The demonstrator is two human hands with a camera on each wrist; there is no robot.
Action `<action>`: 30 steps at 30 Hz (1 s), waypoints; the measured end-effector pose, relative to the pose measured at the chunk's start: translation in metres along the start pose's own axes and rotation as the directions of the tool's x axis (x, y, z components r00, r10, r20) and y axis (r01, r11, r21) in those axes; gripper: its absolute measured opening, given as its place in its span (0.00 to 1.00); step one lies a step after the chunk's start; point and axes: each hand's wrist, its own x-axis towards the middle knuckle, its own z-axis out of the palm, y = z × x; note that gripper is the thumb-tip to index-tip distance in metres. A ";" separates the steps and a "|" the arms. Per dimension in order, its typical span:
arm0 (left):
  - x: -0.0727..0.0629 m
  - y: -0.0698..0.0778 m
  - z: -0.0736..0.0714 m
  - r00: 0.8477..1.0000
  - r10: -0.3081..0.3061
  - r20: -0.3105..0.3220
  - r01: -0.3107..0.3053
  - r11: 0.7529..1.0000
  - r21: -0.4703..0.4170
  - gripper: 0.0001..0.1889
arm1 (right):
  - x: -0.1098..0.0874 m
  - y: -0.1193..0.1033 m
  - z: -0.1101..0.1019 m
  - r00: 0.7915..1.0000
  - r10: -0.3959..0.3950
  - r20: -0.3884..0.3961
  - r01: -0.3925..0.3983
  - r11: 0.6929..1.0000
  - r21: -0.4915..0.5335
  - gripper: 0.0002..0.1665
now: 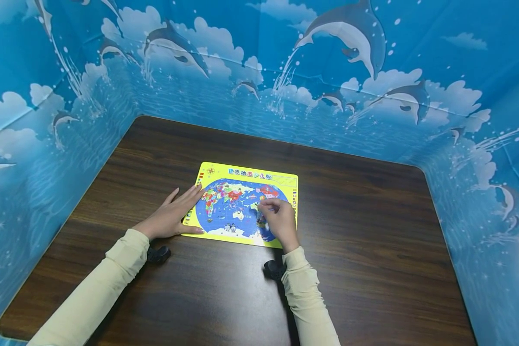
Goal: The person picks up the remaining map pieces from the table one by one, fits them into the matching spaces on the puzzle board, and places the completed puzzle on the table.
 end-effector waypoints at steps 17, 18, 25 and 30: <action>-0.001 0.003 -0.002 1.000 -0.009 0.000 0.009 1.000 -0.003 0.62 | 0.002 -0.008 0.032 0.998 0.037 0.051 -0.032 0.995 -0.098 0.07; -0.001 0.003 -0.002 1.000 -0.010 0.000 0.010 1.000 -0.002 0.62 | 0.002 -0.008 0.032 0.998 0.036 0.054 -0.030 0.994 -0.103 0.07; -0.001 0.002 -0.001 1.000 -0.012 0.003 0.012 1.000 0.001 0.62 | 0.002 -0.009 0.033 0.997 0.038 0.065 -0.030 0.991 -0.129 0.08; -0.001 0.002 -0.001 1.000 -0.019 0.007 0.019 1.000 0.008 0.62 | 0.002 -0.010 0.034 0.997 0.031 0.073 -0.018 0.987 -0.162 0.08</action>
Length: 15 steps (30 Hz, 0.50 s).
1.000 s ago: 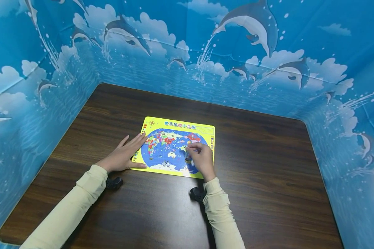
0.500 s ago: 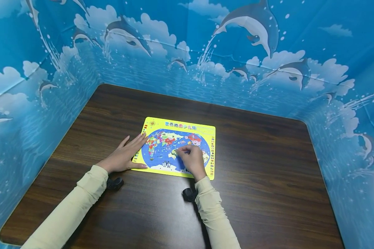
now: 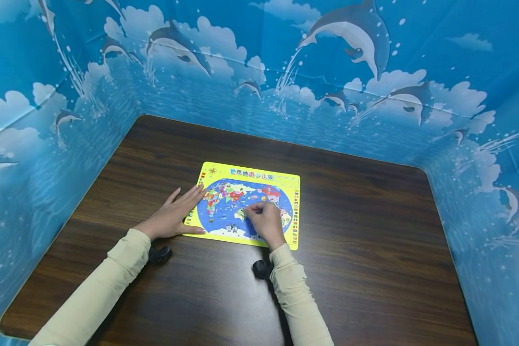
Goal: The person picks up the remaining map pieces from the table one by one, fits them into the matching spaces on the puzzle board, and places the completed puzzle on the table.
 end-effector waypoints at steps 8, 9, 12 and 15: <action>-0.001 0.001 -0.001 1.000 0.018 -0.024 -0.019 1.000 -0.022 0.61 | 0.002 0.002 0.002 1.000 -0.017 0.025 0.019 0.998 -0.059 0.10; -0.001 0.001 -0.001 0.999 0.023 -0.031 -0.024 0.999 -0.027 0.61 | 0.002 0.002 0.002 0.999 -0.020 0.026 0.022 0.998 -0.064 0.10; -0.001 0.000 0.000 0.999 0.030 -0.038 -0.031 0.999 -0.036 0.61 | 0.003 0.002 0.003 0.999 -0.021 0.027 0.023 0.997 -0.075 0.10; -0.001 -0.001 0.001 0.999 0.029 -0.033 -0.030 0.999 -0.039 0.61 | 0.003 0.002 0.003 0.999 -0.018 0.028 0.021 0.997 -0.078 0.09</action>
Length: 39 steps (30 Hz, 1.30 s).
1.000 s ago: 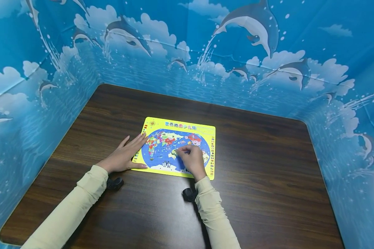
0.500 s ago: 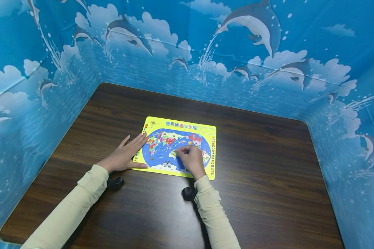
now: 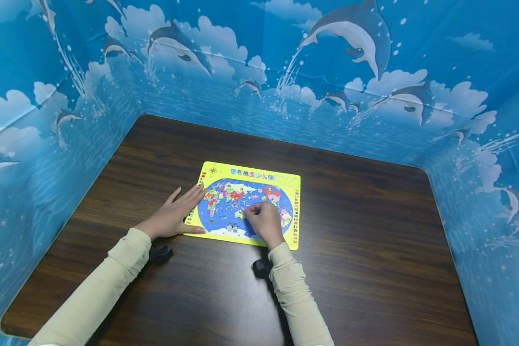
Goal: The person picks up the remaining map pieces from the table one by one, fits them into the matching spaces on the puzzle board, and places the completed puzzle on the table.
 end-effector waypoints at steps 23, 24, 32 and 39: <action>0.001 -0.001 0.000 0.999 -0.031 0.031 0.030 0.999 0.029 0.63 | -0.004 -0.004 0.004 0.983 -0.179 0.024 0.181 0.976 -0.121 0.05; 0.001 -0.001 0.000 0.999 -0.031 0.030 0.031 0.999 0.028 0.63 | -0.003 -0.004 0.005 0.983 -0.179 0.025 0.181 0.975 -0.126 0.05; 0.002 0.000 0.000 0.999 -0.031 0.020 0.030 0.999 0.038 0.62 | -0.004 -0.003 0.005 0.980 -0.195 0.028 0.197 0.971 -0.139 0.04; 0.000 0.000 0.002 0.999 -0.029 0.020 0.029 0.999 0.027 0.62 | -0.008 -0.001 0.000 0.976 -0.218 -0.005 0.215 0.968 -0.128 0.04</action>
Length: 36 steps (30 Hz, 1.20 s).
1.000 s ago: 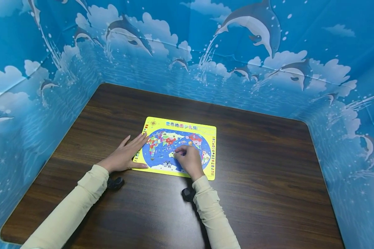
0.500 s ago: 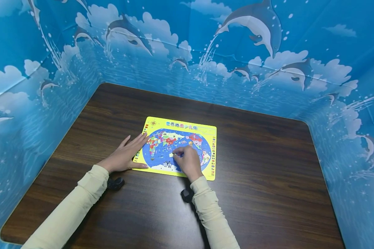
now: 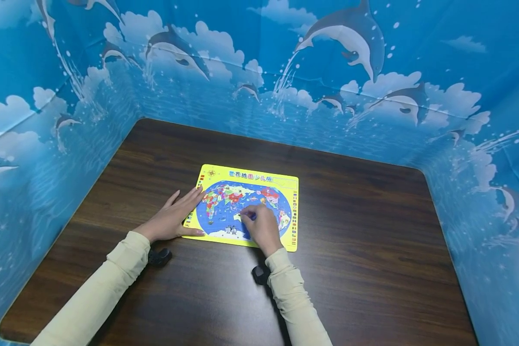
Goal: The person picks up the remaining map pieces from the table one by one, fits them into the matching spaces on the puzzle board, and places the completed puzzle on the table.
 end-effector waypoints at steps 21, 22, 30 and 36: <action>0.000 0.000 0.000 1.000 0.009 -0.011 -0.009 1.000 -0.007 0.62 | -0.027 0.036 -0.039 0.981 0.091 -0.170 -0.087 0.996 0.035 0.04; -0.001 0.000 0.000 1.000 0.012 -0.014 -0.012 1.000 -0.007 0.62 | -0.030 0.039 -0.041 0.979 0.105 -0.176 -0.100 0.994 0.037 0.04; -0.002 -0.003 -0.002 0.999 0.036 -0.032 -0.036 0.999 0.000 0.62 | -0.046 0.056 -0.054 0.962 0.200 -0.187 -0.190 0.979 0.069 0.06; -0.002 -0.002 -0.001 0.998 0.051 -0.026 -0.051 0.998 0.024 0.62 | -0.057 0.063 -0.060 0.956 0.215 -0.199 -0.202 0.976 0.081 0.06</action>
